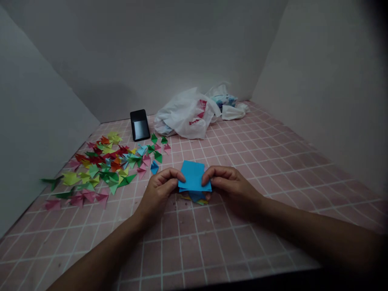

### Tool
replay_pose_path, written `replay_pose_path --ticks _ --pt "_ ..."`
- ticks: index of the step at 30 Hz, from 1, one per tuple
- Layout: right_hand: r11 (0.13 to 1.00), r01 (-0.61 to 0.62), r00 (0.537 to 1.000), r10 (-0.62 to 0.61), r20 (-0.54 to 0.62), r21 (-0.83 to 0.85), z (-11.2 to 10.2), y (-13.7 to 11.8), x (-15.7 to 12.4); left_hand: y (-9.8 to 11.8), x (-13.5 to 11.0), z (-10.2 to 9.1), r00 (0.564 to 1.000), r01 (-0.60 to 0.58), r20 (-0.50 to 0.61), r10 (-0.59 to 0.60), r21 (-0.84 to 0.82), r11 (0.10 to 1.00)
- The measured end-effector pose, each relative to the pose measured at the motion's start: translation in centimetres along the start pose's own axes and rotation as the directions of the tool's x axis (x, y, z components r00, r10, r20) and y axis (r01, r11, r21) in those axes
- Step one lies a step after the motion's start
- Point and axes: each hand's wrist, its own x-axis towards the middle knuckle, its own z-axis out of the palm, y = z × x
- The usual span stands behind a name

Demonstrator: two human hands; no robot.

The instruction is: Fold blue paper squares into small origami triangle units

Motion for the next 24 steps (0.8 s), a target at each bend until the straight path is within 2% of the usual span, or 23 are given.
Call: replay_pose_path --ticks 9,13,18,21,24 --pt "0.999 0.029 1.000 -0.029 0.005 -0.045 -0.2 -0.1 0.1 -0.4 0.1 -0.6 0.998 -0.057 0.014 0.056 0.146 0.988" --pt "0.984 0.088 0.996 -0.084 0.033 -0.157 -0.5 0.0 0.1 -0.2 0.0 -0.8 0.996 -0.093 0.028 0.089 0.208 0.974" --pt "0.919 0.198 0.980 -0.174 0.100 -0.340 -0.5 0.1 -0.1 0.3 0.0 -0.5 0.992 -0.120 0.011 0.122 0.311 0.943" --pt "0.859 0.264 0.963 -0.214 0.161 -0.439 -0.4 0.1 -0.2 0.4 0.1 0.0 0.997 -0.065 -0.022 0.075 0.307 0.949" --pt "0.773 0.372 0.926 -0.269 0.265 -0.514 -0.5 0.1 -0.1 0.3 0.2 0.4 0.997 0.038 0.046 -0.055 0.311 0.950"
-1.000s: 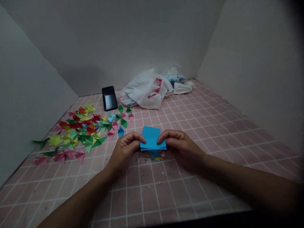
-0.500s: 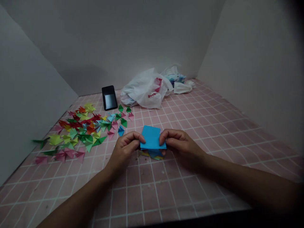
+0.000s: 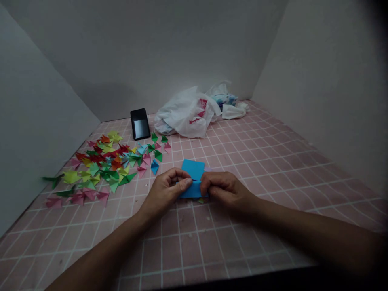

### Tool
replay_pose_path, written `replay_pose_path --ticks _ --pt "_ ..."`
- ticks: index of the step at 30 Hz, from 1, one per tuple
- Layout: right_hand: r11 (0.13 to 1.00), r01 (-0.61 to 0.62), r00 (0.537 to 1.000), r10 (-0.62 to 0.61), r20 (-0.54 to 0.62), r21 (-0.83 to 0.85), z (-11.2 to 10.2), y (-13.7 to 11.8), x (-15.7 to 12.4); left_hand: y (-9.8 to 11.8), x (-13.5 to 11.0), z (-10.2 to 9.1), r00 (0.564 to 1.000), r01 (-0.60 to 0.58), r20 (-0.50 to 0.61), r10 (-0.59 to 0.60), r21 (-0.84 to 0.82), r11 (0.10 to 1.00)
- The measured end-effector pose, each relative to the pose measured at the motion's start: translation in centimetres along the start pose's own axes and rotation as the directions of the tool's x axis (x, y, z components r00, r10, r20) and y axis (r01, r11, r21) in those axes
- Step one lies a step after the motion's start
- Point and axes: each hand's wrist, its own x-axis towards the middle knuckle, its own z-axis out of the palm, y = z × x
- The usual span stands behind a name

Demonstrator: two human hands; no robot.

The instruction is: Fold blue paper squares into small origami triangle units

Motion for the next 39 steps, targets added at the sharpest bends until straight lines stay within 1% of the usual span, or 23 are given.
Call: replay_pose_path --ticks 2,3,5,6,8,10,12,14,17,19,23,26,32,37,39 --pt "0.997 0.060 0.998 -0.058 0.032 -0.057 -0.01 0.18 0.01 -0.03 -0.08 0.15 0.995 0.058 0.076 -0.060 0.026 0.998" --pt "0.995 0.068 0.997 -0.066 0.036 -0.071 0.01 0.27 0.01 -0.08 -0.13 0.18 0.993 0.075 0.092 -0.078 0.032 0.997" --pt "0.998 0.025 1.000 -0.024 0.012 -0.051 0.09 0.40 0.02 -0.22 -0.19 0.18 0.992 0.085 0.096 -0.087 0.028 0.996" --pt "1.000 -0.016 1.000 0.016 -0.014 -0.013 0.16 0.42 0.04 -0.30 -0.19 0.16 0.992 0.082 0.089 -0.084 0.023 0.996" --pt "0.988 -0.102 0.993 0.108 -0.047 0.117 0.31 0.42 0.10 -0.48 -0.15 0.11 0.994 0.076 0.077 -0.077 0.020 0.997" --pt "0.950 -0.174 0.981 0.190 -0.036 0.259 0.45 0.37 0.19 -0.63 -0.13 0.10 0.994 0.077 0.069 -0.079 0.020 0.997" --pt "0.913 -0.220 0.971 0.238 -0.010 0.342 0.54 0.30 0.25 -0.70 -0.19 0.12 0.994 0.092 0.060 -0.093 0.024 0.995" --pt "0.897 -0.235 0.966 0.257 -0.010 0.374 0.57 0.25 0.28 -0.68 -0.31 0.16 0.994 0.101 0.048 -0.103 0.029 0.994" --pt "0.894 -0.234 0.963 0.266 -0.032 0.381 0.53 0.23 0.28 -0.53 -0.53 0.26 0.997 0.078 0.020 -0.079 0.043 0.996" --pt "0.888 -0.251 0.959 0.281 -0.024 0.385 0.51 0.28 0.29 -0.41 -0.66 0.33 0.999 0.050 0.006 -0.050 0.071 0.996" --pt "0.866 -0.334 0.937 0.347 0.035 0.373 0.60 0.48 0.31 -0.13 -0.84 0.48 0.999 -0.025 0.024 0.021 0.186 0.982" --pt "0.862 -0.367 0.924 0.382 0.027 0.350 0.69 0.56 0.27 0.03 -0.84 0.56 0.998 -0.058 0.034 0.052 0.238 0.970" --pt "0.871 -0.360 0.927 0.375 0.021 0.335 0.67 0.28 0.33 -0.24 -0.74 0.56 0.998 -0.047 0.042 0.038 0.222 0.974" --pt "0.889 -0.333 0.937 0.350 0.001 0.313 0.75 0.16 0.36 -0.35 -0.78 0.71 0.997 -0.072 0.034 0.065 0.245 0.967" --pt "0.892 -0.333 0.933 0.358 -0.027 0.305 0.77 0.18 0.31 -0.30 -0.74 0.80 0.999 -0.050 0.017 0.048 0.193 0.980"
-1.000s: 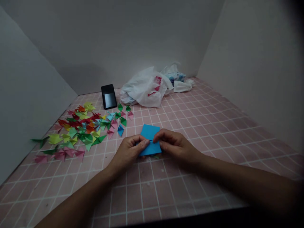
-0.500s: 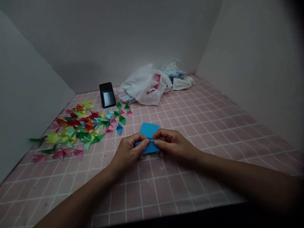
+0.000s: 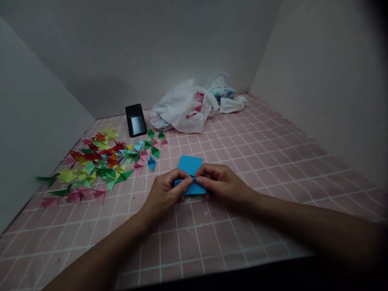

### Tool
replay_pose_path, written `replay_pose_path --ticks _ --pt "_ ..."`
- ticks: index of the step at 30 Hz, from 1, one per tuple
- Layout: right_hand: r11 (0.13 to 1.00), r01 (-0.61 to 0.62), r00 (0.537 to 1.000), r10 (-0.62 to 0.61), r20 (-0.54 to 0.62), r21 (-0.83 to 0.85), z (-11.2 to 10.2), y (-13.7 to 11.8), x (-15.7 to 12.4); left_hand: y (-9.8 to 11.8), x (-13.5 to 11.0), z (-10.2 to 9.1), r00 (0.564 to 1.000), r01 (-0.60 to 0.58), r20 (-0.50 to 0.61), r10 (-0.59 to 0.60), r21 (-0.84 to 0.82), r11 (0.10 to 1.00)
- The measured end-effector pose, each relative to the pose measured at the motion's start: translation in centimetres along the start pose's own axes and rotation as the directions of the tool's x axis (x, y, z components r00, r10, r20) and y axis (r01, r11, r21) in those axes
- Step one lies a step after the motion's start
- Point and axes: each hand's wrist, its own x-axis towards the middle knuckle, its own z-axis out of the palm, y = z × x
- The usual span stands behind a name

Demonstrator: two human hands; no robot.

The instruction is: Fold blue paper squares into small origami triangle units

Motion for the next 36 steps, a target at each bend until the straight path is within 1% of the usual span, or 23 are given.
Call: replay_pose_path --ticks 2,4,7,9,10,14,16,18,21,24,27,29,32,36 --pt "1.000 -0.003 1.000 0.003 -0.029 0.005 -0.02 0.04 -0.04 0.02 0.10 0.05 0.999 0.037 -0.023 -0.040 -0.106 0.994" --pt "1.000 -0.011 0.998 0.012 -0.057 0.014 -0.05 0.05 -0.05 -0.03 0.23 0.07 0.997 0.050 -0.046 -0.061 -0.202 0.978" --pt "0.999 -0.023 0.997 0.025 -0.067 0.025 -0.08 0.04 -0.02 -0.21 0.34 0.05 0.996 0.009 -0.086 -0.033 -0.265 0.964" --pt "1.000 -0.017 0.999 0.018 -0.042 0.017 -0.10 -0.01 0.00 -0.34 0.30 0.03 0.996 -0.023 -0.094 0.000 -0.240 0.970" --pt "1.000 -0.007 1.000 0.007 -0.027 0.001 -0.11 -0.04 0.00 -0.41 0.25 0.02 0.996 -0.040 -0.090 0.023 -0.202 0.978" --pt "0.990 0.071 0.997 -0.074 -0.015 -0.124 -0.16 -0.19 -0.05 -0.67 -0.08 0.06 0.988 -0.149 -0.024 0.149 0.010 0.989" --pt "0.988 0.077 0.997 -0.080 -0.021 -0.135 -0.13 -0.18 -0.03 -0.71 -0.15 0.15 0.985 -0.171 -0.013 0.171 -0.003 0.985" --pt "0.995 0.048 0.999 -0.050 -0.021 -0.083 -0.07 -0.11 0.03 -0.62 -0.14 0.26 0.990 -0.140 -0.034 0.137 -0.105 0.985" --pt "1.000 -0.009 1.000 0.010 0.003 -0.024 0.09 -0.02 0.12 -0.27 -0.04 0.37 0.991 -0.103 -0.106 0.081 -0.227 0.968" --pt "0.999 -0.043 0.999 0.043 0.029 -0.011 0.25 -0.02 0.11 0.12 -0.01 0.38 0.983 -0.108 -0.171 0.065 -0.258 0.960" --pt "0.999 -0.022 1.000 0.022 -0.007 0.040 0.39 -0.01 -0.01 0.28 -0.05 0.38 0.981 -0.094 -0.191 0.040 -0.287 0.953" --pt "0.998 0.003 0.998 0.001 -0.067 0.063 0.47 0.02 -0.12 0.24 -0.07 0.41 0.988 -0.046 -0.158 0.000 -0.290 0.956" --pt "0.996 0.030 0.991 -0.018 -0.134 0.086 0.53 0.11 -0.24 0.14 -0.13 0.47 0.993 0.015 -0.112 -0.042 -0.235 0.972" --pt "0.994 0.017 0.993 -0.004 -0.120 0.108 0.48 0.30 -0.24 0.11 -0.18 0.47 0.989 -0.002 -0.146 -0.025 -0.183 0.983"
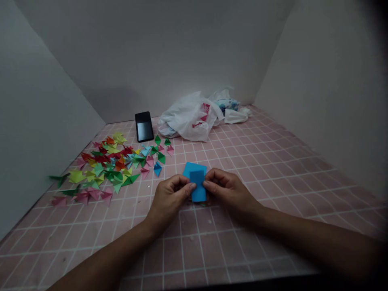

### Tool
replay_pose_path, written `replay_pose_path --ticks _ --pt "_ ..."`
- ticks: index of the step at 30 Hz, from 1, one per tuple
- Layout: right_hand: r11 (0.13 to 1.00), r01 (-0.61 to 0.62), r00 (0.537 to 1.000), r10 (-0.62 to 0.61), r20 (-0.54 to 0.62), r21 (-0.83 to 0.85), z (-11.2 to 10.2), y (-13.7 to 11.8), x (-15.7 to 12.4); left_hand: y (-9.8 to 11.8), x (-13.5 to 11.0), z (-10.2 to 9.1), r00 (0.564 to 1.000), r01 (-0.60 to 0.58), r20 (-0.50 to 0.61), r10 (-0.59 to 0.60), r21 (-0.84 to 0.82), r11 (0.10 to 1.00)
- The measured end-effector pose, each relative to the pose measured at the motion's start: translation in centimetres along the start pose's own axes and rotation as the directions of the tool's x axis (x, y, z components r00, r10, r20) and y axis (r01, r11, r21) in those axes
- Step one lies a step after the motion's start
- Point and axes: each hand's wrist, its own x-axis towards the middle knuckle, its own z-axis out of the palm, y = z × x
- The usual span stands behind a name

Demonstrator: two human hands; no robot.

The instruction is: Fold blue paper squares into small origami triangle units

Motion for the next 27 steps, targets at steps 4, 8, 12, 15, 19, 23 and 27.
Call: replay_pose_path --ticks 4,8,12,15,19,23,27 --pt "1.000 -0.010 1.000 0.010 0.029 0.003 -0.12 0.15 0.10 -0.01 0.08 -0.09 1.000 0.001 -0.030 -0.001 0.012 1.000" --pt "1.000 -0.015 0.999 0.015 0.032 0.002 -0.15 0.13 0.12 -0.03 0.12 -0.15 0.999 0.026 -0.026 -0.025 0.003 1.000" --pt "0.999 -0.010 1.000 0.011 0.021 -0.032 -0.12 0.11 0.09 -0.02 0.07 -0.11 0.999 0.035 -0.019 -0.035 -0.004 0.999" --pt "0.995 0.029 0.999 -0.031 -0.017 -0.096 -0.07 0.14 0.03 -0.04 0.07 -0.05 0.999 0.043 -0.020 -0.043 -0.007 0.999" --pt "0.990 0.046 0.999 -0.049 -0.019 -0.134 -0.05 0.06 -0.02 -0.10 0.18 -0.03 0.999 0.033 -0.027 -0.033 0.003 0.999" --pt "0.997 0.026 0.999 -0.023 0.041 -0.067 -0.15 -0.11 0.03 -0.24 0.29 -0.08 0.999 0.029 -0.020 -0.030 -0.031 0.999" --pt "0.999 0.030 0.998 -0.028 0.059 -0.043 -0.25 -0.07 0.16 -0.40 0.35 -0.10 0.998 0.064 0.024 -0.062 -0.099 0.993"
